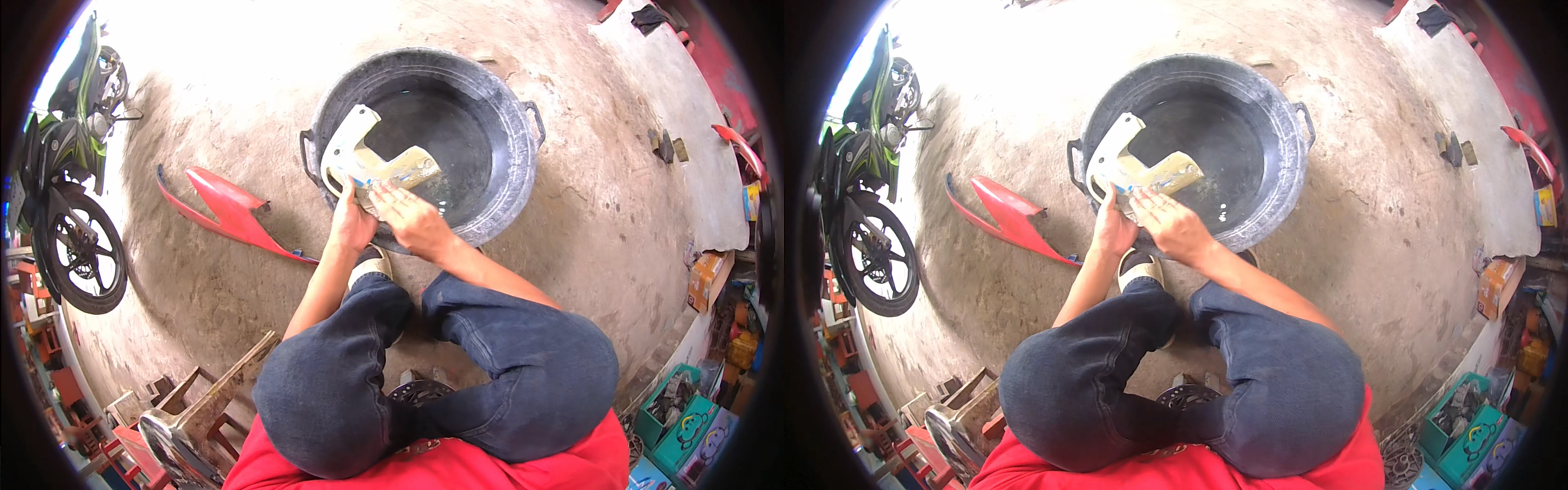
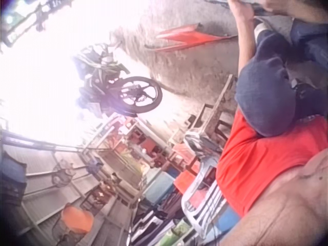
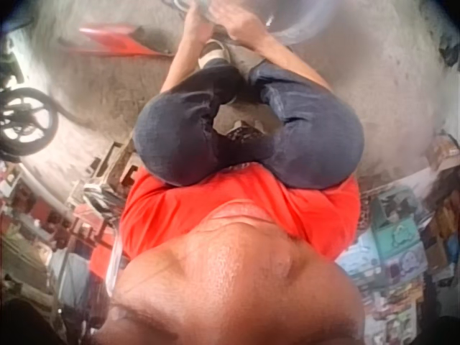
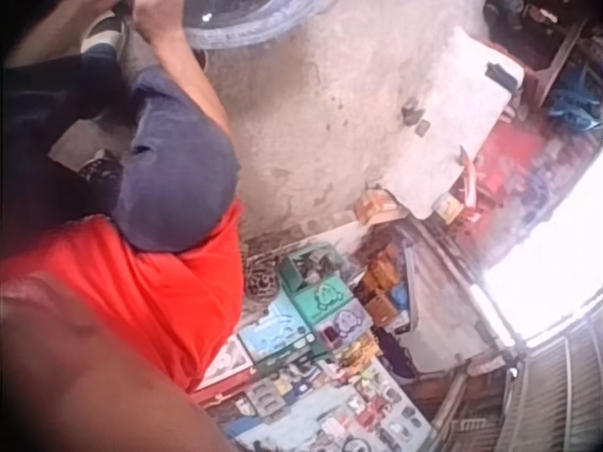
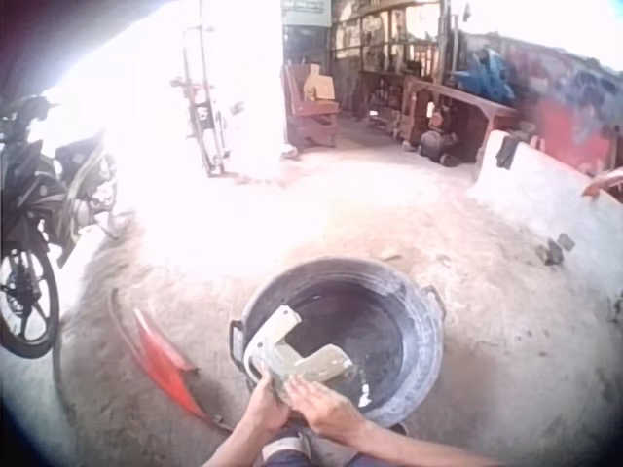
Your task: The person sands a plastic motorcycle fairing part by hand using sandpaper, frequently dipping the sandpaper into a bucket of water.
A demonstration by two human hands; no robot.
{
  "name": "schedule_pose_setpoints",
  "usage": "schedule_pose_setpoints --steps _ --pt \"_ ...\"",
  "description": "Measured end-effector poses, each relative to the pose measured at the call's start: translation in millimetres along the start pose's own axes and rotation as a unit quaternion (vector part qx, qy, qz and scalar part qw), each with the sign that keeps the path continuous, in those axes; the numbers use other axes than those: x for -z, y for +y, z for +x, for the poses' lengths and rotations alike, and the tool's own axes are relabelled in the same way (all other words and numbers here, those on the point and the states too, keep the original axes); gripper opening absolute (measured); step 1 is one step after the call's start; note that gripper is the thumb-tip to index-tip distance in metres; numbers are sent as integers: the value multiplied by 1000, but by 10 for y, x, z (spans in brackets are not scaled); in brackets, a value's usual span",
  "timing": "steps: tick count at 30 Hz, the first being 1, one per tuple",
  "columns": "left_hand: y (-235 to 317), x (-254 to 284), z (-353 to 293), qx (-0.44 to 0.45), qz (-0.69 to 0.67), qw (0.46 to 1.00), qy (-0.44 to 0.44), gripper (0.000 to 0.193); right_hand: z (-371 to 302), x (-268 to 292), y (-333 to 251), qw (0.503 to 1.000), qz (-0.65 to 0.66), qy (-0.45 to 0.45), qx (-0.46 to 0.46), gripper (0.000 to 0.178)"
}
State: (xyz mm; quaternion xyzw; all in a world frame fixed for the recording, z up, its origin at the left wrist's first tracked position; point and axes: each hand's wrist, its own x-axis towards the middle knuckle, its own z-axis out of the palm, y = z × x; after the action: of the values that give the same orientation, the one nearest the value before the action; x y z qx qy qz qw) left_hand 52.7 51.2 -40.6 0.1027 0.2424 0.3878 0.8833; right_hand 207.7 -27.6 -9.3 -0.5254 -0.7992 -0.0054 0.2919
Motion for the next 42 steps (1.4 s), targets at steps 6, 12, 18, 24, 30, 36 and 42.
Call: schedule_pose_setpoints --steps 6,12,18,24,30,36,42 --pt "-79 -194 11 21 -1 1000 12 64 -83 97 317 990 -24 13 -136 42" --pt "4 -235 -78 41 13 999 -27 66 28 115 242 991 22 -56 -118 46" --pt "32 -143 -77 28 11 999 43 67 47 -81 5 999 10 -24 -21 48" --pt "-32 -259 -43 45 -4 998 32 67 3 37 298 996 -23 24 -86 48" --pt "11 -215 -67 52 -22 998 -9 66 -45 65 278 999 16 -44 23 44" --pt "47 -195 -86 36 11 997 61 68 -14 -11 -59 999 21 11 29 45" --pt "-35 -302 -19 52 -5 998 24 69 -19 81 327 995 3 21 -102 44"
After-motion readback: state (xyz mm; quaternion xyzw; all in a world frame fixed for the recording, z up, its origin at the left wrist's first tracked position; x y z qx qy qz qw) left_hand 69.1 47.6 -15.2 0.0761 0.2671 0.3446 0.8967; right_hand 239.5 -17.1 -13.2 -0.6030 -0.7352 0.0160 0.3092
